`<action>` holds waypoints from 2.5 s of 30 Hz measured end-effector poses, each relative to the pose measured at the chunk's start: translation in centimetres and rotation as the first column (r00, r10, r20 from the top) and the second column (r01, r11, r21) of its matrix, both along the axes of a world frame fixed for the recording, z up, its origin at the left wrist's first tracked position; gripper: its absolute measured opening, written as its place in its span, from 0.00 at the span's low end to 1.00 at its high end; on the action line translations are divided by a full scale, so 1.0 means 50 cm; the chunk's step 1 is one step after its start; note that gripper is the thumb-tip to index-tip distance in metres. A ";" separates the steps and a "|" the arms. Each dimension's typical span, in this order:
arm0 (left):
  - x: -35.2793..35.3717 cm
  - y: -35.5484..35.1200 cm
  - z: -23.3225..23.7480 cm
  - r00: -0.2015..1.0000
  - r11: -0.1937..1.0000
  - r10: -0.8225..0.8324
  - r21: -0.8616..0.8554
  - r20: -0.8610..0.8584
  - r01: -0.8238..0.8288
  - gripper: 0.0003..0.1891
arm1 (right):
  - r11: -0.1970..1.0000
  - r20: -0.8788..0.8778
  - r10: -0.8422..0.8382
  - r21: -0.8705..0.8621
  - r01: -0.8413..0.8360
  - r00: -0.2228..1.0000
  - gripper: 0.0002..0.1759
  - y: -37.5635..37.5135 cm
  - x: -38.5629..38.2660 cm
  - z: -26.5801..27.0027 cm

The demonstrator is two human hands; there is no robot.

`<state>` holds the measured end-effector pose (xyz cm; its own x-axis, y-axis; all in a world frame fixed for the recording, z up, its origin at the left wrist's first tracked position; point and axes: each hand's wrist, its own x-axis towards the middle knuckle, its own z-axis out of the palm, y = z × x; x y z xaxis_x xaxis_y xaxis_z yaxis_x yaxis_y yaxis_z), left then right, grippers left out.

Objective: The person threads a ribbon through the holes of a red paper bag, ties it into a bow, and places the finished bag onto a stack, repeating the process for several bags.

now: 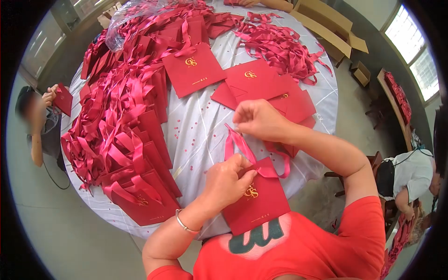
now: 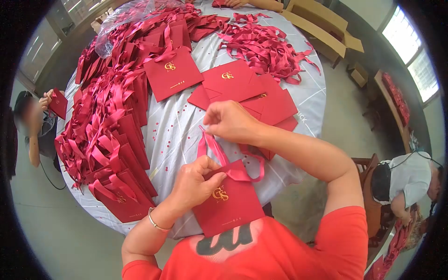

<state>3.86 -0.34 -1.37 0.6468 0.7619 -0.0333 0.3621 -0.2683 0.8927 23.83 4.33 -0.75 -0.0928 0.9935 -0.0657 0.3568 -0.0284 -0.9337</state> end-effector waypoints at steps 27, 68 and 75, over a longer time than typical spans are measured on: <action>0.004 0.001 -0.007 0.998 0.998 0.066 0.003 -0.006 -0.066 0.10 | 0.951 0.572 0.006 0.250 -0.181 0.820 0.24 -0.255 0.044 0.069; -0.001 -0.002 -0.007 0.999 0.989 0.038 0.145 -0.012 -0.035 0.09 | 0.615 0.440 -0.531 0.788 -0.028 0.724 0.15 -0.206 -0.014 0.114; -0.001 -0.003 -0.006 0.999 0.988 0.032 0.149 -0.027 -0.028 0.09 | 0.941 -0.734 0.014 0.239 0.239 0.679 0.11 -0.183 -0.020 0.097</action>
<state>3.79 -0.48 -1.65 0.6241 0.7788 0.0635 0.3972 -0.3861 0.8326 22.82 -4.81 4.12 0.1288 0.9560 0.2635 -0.4128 0.2933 -0.8623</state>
